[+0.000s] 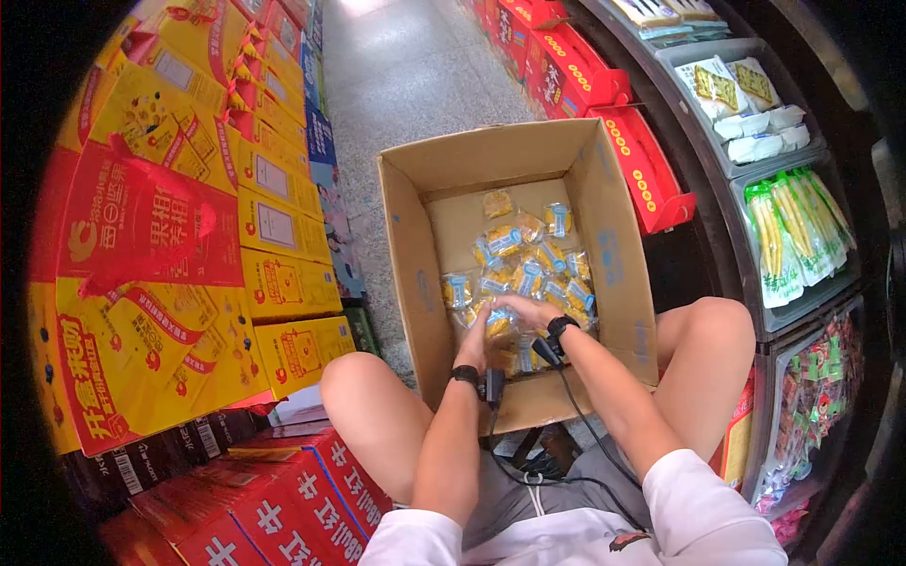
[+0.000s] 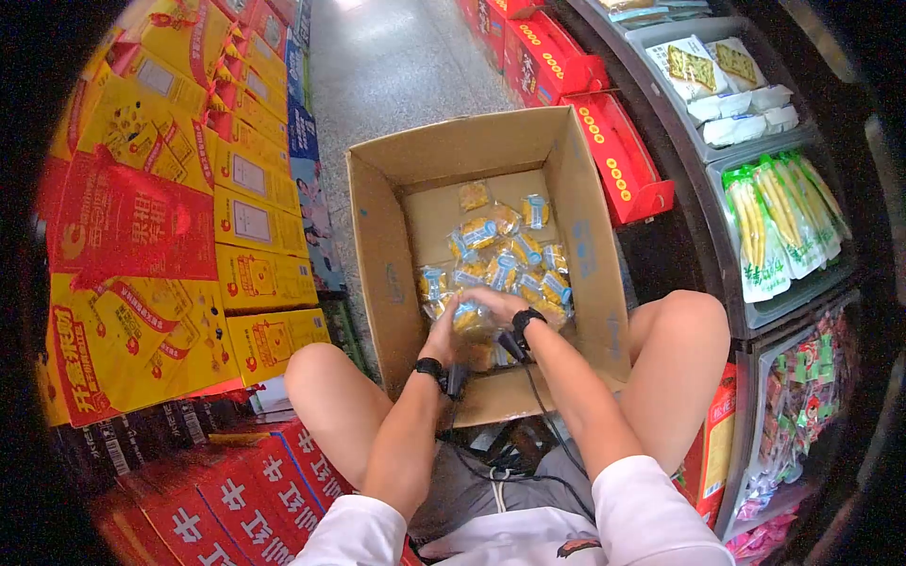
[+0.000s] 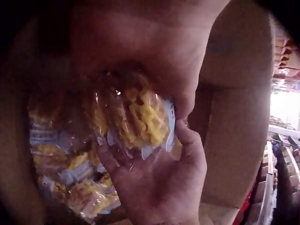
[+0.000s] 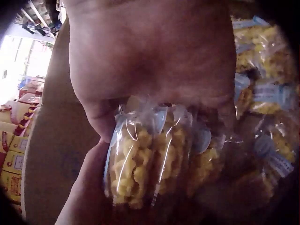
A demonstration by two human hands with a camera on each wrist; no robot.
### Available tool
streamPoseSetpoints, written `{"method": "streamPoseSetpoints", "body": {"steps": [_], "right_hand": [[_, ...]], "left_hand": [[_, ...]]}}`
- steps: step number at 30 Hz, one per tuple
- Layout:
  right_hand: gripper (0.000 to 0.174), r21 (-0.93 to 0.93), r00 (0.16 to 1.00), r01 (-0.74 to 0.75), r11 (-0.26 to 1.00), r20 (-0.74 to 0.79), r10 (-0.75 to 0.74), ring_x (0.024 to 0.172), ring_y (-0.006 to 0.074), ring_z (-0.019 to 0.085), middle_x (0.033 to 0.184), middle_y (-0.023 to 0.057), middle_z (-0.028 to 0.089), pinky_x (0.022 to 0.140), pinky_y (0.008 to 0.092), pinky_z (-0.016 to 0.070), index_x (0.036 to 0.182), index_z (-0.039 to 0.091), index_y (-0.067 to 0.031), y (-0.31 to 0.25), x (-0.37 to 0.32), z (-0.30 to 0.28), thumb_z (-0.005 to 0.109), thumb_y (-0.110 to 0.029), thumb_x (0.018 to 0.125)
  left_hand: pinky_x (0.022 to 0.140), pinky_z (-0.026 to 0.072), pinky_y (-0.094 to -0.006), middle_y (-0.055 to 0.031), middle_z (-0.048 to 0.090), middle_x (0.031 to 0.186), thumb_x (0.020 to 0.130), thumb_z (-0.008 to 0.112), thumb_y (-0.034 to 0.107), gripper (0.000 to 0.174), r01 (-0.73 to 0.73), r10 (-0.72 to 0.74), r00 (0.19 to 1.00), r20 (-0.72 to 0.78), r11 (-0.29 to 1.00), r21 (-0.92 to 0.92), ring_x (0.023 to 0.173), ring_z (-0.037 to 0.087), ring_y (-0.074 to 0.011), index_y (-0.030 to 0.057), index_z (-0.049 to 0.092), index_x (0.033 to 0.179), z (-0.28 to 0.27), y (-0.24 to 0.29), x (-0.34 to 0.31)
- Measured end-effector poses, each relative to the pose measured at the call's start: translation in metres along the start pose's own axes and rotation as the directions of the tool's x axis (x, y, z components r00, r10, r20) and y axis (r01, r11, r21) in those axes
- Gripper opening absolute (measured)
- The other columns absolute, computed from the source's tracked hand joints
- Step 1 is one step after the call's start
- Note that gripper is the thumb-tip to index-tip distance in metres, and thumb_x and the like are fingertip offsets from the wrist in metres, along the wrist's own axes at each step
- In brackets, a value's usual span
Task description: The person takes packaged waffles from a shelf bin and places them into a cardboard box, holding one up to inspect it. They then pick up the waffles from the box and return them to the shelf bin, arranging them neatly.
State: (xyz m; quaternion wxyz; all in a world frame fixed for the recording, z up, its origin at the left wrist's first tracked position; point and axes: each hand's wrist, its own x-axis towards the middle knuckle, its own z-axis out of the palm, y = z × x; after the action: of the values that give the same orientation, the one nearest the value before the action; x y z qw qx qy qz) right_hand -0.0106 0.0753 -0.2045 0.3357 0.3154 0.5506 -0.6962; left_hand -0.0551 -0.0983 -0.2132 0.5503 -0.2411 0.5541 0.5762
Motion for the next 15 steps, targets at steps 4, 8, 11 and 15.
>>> {"method": "streamPoseSetpoints", "body": {"steps": [4, 8, 11, 15], "right_hand": [[0.092, -0.090, 0.996, 0.080, 0.993, 0.041, -0.076, 0.150, 0.0298, 0.023, 0.163, 0.0136, 0.029, 0.119, 0.0507, 0.0252, 0.157, 0.035, -0.0112, -0.039, -0.019, -0.016, 0.058, -0.065, 0.087], [0.091, -0.098, 0.967, 0.211, 0.973, -0.127, -0.222, 0.150, 0.0289, 0.025, 0.163, 0.0144, 0.030, 0.117, 0.0524, 0.0287, 0.157, 0.032, -0.0096, -0.094, -0.037, -0.037, 0.059, -0.062, 0.087], [0.094, -0.094, 0.943, 0.270, 0.958, -0.177, -0.283, 0.144, 0.0343, 0.034, 0.157, 0.0189, 0.038, 0.113, 0.0507, 0.0327, 0.152, 0.038, -0.0040, -0.108, -0.003, -0.077, 0.062, -0.061, 0.081], [0.080, -0.061, 0.921, 0.361, 0.930, -0.135, -0.366, 0.138, 0.0292, 0.042, 0.152, 0.0173, 0.045, 0.114, 0.0424, 0.0324, 0.142, 0.052, -0.0021, -0.116, 0.028, -0.114, 0.061, -0.057, 0.085]], "left_hand": [[0.119, 0.0214, -0.0541, -0.0190, 0.025, 0.164, 0.081, 0.063, 0.076, 0.107, -0.071, 0.071, 0.997, 0.006, 0.997, -0.009, 0.149, 0.026, -0.0360, 0.0097, 0.030, 0.159, 0.020, 0.031, -0.012], [0.118, 0.0288, -0.0480, -0.0192, 0.035, 0.159, 0.082, 0.068, 0.069, 0.103, -0.274, 0.293, 0.952, -0.090, 0.945, 0.176, 0.147, 0.032, -0.0339, 0.0049, 0.034, 0.155, 0.056, 0.092, -0.022], [0.116, 0.0299, -0.0482, -0.0191, 0.040, 0.154, 0.083, 0.069, 0.068, 0.102, -0.399, 0.394, 0.917, 0.060, 0.905, 0.149, 0.144, 0.036, -0.0323, 0.0029, 0.035, 0.154, 0.064, 0.119, 0.034], [0.114, 0.0333, -0.0446, -0.0124, 0.046, 0.151, 0.083, 0.066, 0.071, 0.094, -0.330, 0.319, 0.943, 0.096, 0.934, 0.137, 0.141, 0.040, -0.0293, 0.0076, 0.045, 0.149, 0.077, 0.136, 0.088]]}}
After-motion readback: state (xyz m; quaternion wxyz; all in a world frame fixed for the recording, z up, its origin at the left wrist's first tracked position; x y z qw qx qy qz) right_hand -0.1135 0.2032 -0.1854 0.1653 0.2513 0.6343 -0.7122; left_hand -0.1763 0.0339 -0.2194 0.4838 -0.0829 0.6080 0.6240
